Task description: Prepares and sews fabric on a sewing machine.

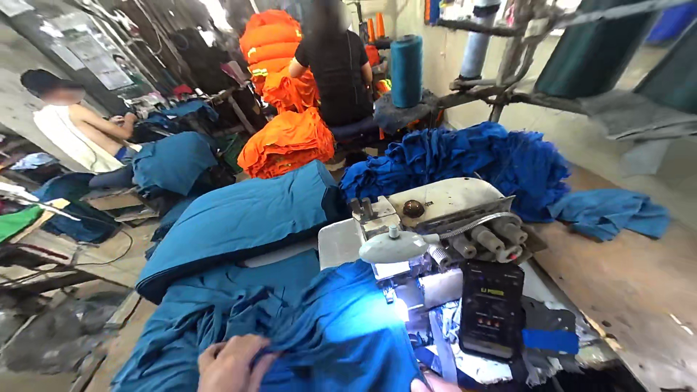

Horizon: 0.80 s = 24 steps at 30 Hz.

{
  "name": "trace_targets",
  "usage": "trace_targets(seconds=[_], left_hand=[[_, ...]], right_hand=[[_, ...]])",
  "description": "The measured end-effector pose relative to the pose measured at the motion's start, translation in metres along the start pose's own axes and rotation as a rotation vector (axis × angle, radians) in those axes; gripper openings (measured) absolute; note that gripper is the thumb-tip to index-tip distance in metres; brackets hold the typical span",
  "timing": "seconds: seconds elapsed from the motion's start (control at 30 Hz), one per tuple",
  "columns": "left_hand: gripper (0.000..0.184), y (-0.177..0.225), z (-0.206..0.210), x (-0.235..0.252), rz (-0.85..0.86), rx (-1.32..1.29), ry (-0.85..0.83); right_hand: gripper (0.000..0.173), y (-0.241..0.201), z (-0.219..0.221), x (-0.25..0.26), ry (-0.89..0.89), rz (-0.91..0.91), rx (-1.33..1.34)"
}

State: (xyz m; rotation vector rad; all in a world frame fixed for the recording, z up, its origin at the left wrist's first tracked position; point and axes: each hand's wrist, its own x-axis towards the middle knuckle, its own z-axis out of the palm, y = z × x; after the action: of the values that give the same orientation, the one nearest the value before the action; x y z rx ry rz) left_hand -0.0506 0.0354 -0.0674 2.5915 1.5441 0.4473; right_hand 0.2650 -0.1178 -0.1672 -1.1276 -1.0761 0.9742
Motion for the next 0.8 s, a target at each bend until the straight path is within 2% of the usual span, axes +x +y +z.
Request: trace_targets(seconds=[0.07,0.13,0.2,0.27,0.33,0.4,0.47,0.53,0.6,0.67,0.7,0.77,0.8], left_hand=[[0.023,0.003,-0.024,0.010,-0.016,0.037,0.161],[0.027,0.024,-0.039,0.023,-0.031,0.017,0.249],[0.033,0.063,-0.036,0.032,0.088,-0.056,0.299],[0.033,0.114,-0.014,0.039,0.244,-0.166,0.305],[0.046,0.146,0.020,0.048,0.322,-0.201,0.285],[0.058,0.152,0.048,0.058,0.324,-0.170,0.295],[0.057,0.149,0.060,0.064,0.318,-0.111,0.353],[0.057,0.149,0.060,0.065,0.310,-0.081,0.365],[0.058,0.151,0.059,0.065,0.298,-0.063,0.354],[0.061,0.152,0.055,0.064,0.284,-0.070,0.318],[0.062,0.152,0.051,0.062,0.277,-0.091,0.301],[0.062,0.149,0.033,0.050,0.278,-0.163,0.322],[0.059,0.146,0.020,0.039,0.289,-0.199,0.352]], right_hand=[[0.031,-0.001,0.002,-0.001,0.023,0.011,-0.011],[0.028,-0.004,0.005,-0.004,0.061,0.033,-0.023],[0.027,-0.007,0.006,-0.002,0.079,0.053,-0.016],[0.027,-0.009,0.007,0.000,0.093,0.067,-0.002],[0.027,-0.012,0.008,-0.001,0.087,0.086,0.004],[0.025,-0.021,0.003,-0.002,0.068,0.116,0.002],[0.024,-0.037,-0.006,-0.004,0.073,0.126,-0.032],[0.024,-0.050,-0.018,-0.007,0.114,0.096,-0.183],[0.023,-0.052,-0.026,-0.001,0.158,0.036,-0.536],[0.030,-0.056,-0.021,0.011,0.098,0.076,-0.906],[0.035,-0.058,-0.017,0.019,0.016,0.163,-1.041],[0.033,-0.060,-0.013,0.029,-0.072,0.273,-1.151],[0.027,-0.058,-0.014,0.028,-0.018,0.231,-1.138]])
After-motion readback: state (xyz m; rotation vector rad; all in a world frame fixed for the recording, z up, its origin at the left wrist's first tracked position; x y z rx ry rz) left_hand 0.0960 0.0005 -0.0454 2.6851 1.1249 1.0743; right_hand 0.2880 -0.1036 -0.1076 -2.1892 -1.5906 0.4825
